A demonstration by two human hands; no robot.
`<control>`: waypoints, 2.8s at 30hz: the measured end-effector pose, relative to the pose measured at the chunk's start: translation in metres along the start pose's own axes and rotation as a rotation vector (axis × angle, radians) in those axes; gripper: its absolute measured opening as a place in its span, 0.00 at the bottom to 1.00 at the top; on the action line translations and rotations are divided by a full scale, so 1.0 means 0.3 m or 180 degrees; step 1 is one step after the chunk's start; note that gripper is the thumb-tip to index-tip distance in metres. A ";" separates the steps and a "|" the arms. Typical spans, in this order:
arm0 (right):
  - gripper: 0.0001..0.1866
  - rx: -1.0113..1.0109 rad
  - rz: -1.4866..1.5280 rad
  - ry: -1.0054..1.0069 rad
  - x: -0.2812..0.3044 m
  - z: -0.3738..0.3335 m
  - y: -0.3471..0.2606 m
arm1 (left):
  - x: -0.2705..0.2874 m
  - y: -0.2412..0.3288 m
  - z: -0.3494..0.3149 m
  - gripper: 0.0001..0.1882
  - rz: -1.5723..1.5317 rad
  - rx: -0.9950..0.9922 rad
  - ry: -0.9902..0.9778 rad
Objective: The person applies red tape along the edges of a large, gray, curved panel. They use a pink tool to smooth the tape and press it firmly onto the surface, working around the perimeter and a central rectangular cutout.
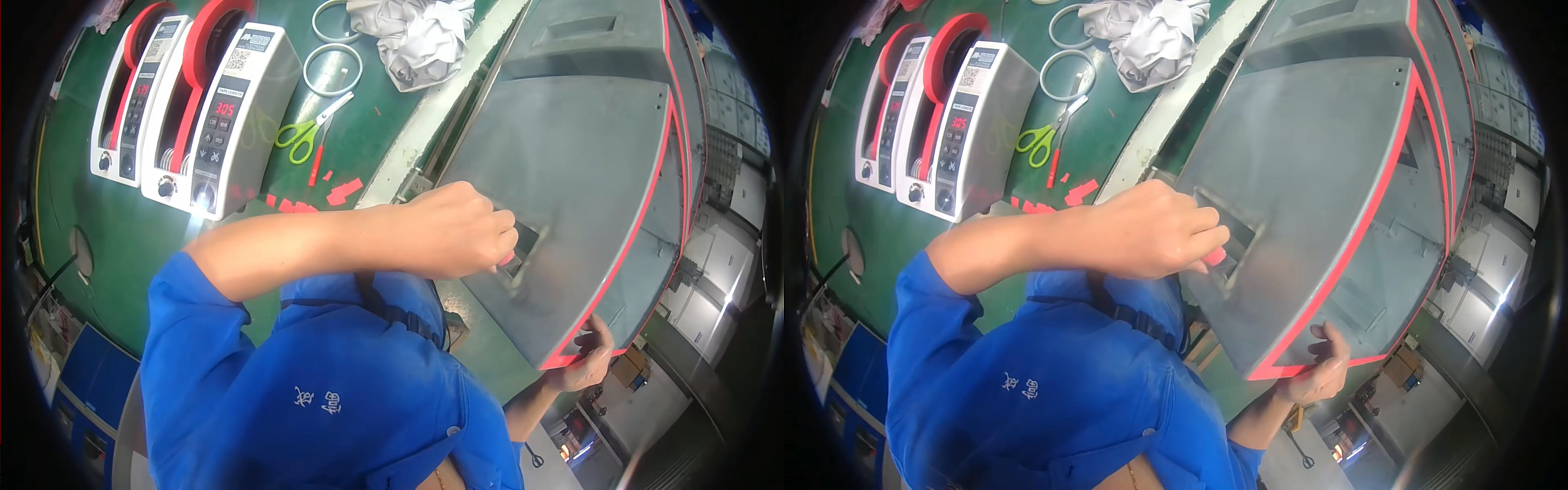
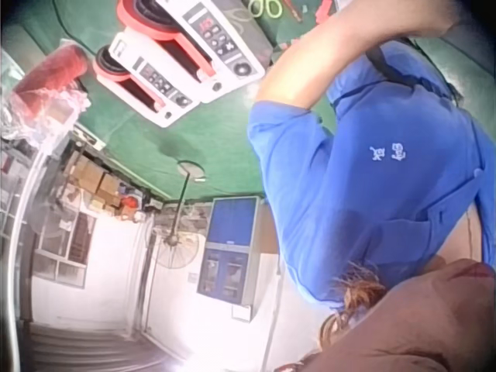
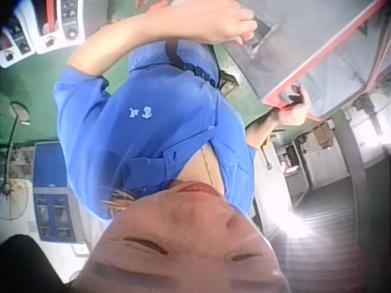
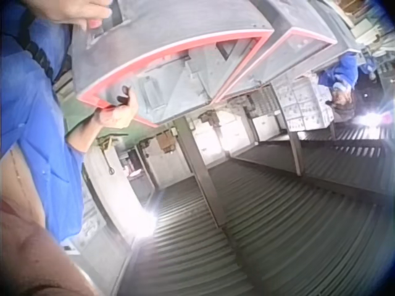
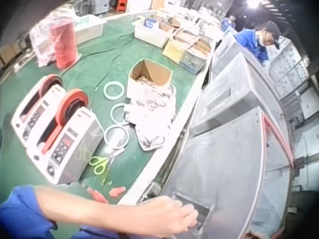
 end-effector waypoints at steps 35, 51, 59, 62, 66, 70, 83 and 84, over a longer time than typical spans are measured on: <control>0.24 0.0052 -0.0006 0.0034 0.002 -0.007 -0.003 | -0.002 -0.017 0.051 0.09 0.0021 0.0365 -0.0094; 0.24 0.0105 0.0004 0.0008 0.003 -0.004 -0.001 | -0.019 -0.005 0.042 0.09 -0.0146 0.0298 0.0061; 0.24 0.0028 0.0020 0.0047 0.000 0.009 -0.002 | -0.018 -0.008 0.042 0.08 -0.0230 0.0353 -0.0024; 0.24 0.0053 0.0024 0.0061 -0.002 0.002 -0.001 | -0.030 0.011 0.021 0.08 -0.0245 0.0324 -0.0015; 0.24 0.0035 0.0056 -0.0053 0.004 -0.001 0.000 | -0.001 -0.071 0.053 0.10 -0.0422 0.0779 -0.0279; 0.23 0.0003 0.0126 -0.0036 -0.003 -0.003 0.002 | -0.010 -0.121 -0.019 0.12 -0.1020 0.1524 -0.0467; 0.24 0.0070 0.0034 0.0011 -0.007 -0.005 -0.011 | -0.118 0.053 -0.063 0.25 -0.5303 0.3050 0.0196; 0.24 0.0097 0.0022 0.0027 -0.005 -0.002 -0.011 | -0.116 0.056 -0.067 0.26 -0.5231 0.3025 0.0272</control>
Point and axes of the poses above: each hand's wrist, its own z-axis towards the middle knuckle, its own x-axis out of the back of the hand, y = z × x, the point moved 6 cm from there along z, towards the middle knuckle, and after that the axes turned 13 degrees about z, right-handed, at the moved point
